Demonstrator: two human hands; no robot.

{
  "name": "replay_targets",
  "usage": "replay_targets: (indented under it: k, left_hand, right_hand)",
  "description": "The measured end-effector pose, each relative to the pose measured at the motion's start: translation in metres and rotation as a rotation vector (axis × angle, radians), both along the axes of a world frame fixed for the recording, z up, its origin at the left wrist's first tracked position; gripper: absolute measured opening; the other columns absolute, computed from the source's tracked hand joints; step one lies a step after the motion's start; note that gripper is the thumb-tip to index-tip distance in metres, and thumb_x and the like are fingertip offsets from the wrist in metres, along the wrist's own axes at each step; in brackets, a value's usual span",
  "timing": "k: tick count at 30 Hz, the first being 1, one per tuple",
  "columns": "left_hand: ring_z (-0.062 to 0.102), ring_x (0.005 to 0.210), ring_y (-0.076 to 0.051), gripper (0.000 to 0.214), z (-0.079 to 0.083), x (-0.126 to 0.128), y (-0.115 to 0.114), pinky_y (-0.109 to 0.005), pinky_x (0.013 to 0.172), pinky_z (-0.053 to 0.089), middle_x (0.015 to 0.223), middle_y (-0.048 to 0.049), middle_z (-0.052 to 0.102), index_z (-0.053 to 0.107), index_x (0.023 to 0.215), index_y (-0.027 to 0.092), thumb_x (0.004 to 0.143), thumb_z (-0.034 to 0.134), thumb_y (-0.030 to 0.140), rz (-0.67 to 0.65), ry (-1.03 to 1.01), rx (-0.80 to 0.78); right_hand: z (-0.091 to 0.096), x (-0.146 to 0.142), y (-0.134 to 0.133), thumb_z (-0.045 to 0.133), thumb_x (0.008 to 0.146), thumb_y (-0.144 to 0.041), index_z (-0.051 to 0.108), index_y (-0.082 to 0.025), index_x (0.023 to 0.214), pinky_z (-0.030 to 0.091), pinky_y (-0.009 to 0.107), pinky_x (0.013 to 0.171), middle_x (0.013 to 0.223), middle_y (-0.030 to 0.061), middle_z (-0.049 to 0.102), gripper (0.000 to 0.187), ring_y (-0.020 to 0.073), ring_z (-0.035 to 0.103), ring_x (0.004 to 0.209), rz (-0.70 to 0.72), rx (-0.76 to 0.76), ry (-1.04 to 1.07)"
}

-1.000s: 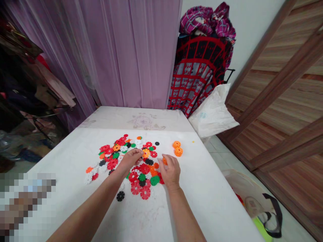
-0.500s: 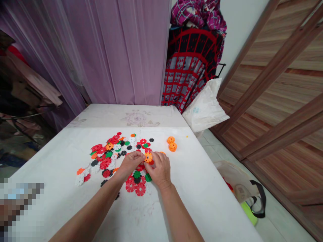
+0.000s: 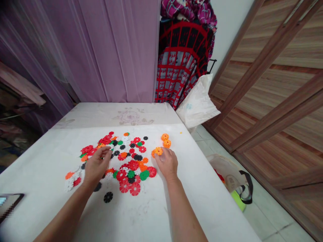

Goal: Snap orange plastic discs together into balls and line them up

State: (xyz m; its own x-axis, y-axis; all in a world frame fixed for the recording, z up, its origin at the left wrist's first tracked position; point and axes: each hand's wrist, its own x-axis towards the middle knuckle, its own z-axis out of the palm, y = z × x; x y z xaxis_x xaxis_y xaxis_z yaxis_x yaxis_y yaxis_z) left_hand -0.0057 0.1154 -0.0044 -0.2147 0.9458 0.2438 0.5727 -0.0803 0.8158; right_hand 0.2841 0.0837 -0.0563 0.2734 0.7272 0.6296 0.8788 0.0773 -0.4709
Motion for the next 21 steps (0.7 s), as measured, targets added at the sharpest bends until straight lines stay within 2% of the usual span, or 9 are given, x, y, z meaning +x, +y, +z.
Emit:
replay_targets:
  k: [2, 7, 13, 21]
  left_hand:
    - [0.065, 0.079, -0.018, 0.028, -0.008, -0.020, -0.001, -0.031, 0.075, 0.050, 0.085, -0.0011, 0.072, 0.066, 0.099, 0.025, 0.082, 0.054, 0.044, 0.113, 0.135, 0.064]
    - [0.064, 0.089, -0.021, 0.030, -0.024, -0.045, -0.001, -0.034, 0.083, 0.050, 0.095, -0.0057, 0.071, 0.067, 0.103, 0.022, 0.087, 0.051, 0.041, 0.185, 0.259, 0.180]
    - [0.064, 0.092, -0.021, 0.028, -0.031, -0.046, 0.000, -0.036, 0.086, 0.050, 0.098, -0.0061, 0.071, 0.067, 0.102, 0.022, 0.087, 0.049, 0.038, 0.138, 0.260, 0.192]
    - [0.065, 0.096, -0.022, 0.027, -0.028, -0.046, -0.002, -0.037, 0.089, 0.050, 0.101, -0.0059, 0.072, 0.067, 0.101, 0.023, 0.087, 0.049, 0.039, 0.122, 0.246, 0.177]
  right_hand:
    - [-0.002, -0.005, 0.002, 0.060, 0.082, -0.042, 0.071, -0.020, 0.102, 0.049, 0.037, 0.085, 0.103, 0.0100, 0.071, 0.032, 0.0239, 0.063, 0.094, 0.005, -0.037, -0.011]
    - [-0.004, -0.015, 0.003, 0.061, 0.081, -0.040, 0.071, -0.021, 0.102, 0.047, 0.036, 0.085, 0.103, 0.0088, 0.071, 0.030, 0.0238, 0.062, 0.096, -0.016, -0.091, -0.046]
    - [-0.006, -0.013, -0.001, 0.063, 0.080, -0.040, 0.071, -0.021, 0.100, 0.045, 0.035, 0.084, 0.102, 0.0085, 0.071, 0.029, 0.0233, 0.062, 0.094, -0.063, -0.115, -0.057]
    - [-0.007, -0.013, -0.001, 0.065, 0.078, -0.039, 0.071, -0.020, 0.102, 0.045, 0.035, 0.082, 0.103, 0.0087, 0.071, 0.031, 0.0231, 0.062, 0.093, -0.077, -0.142, -0.082]
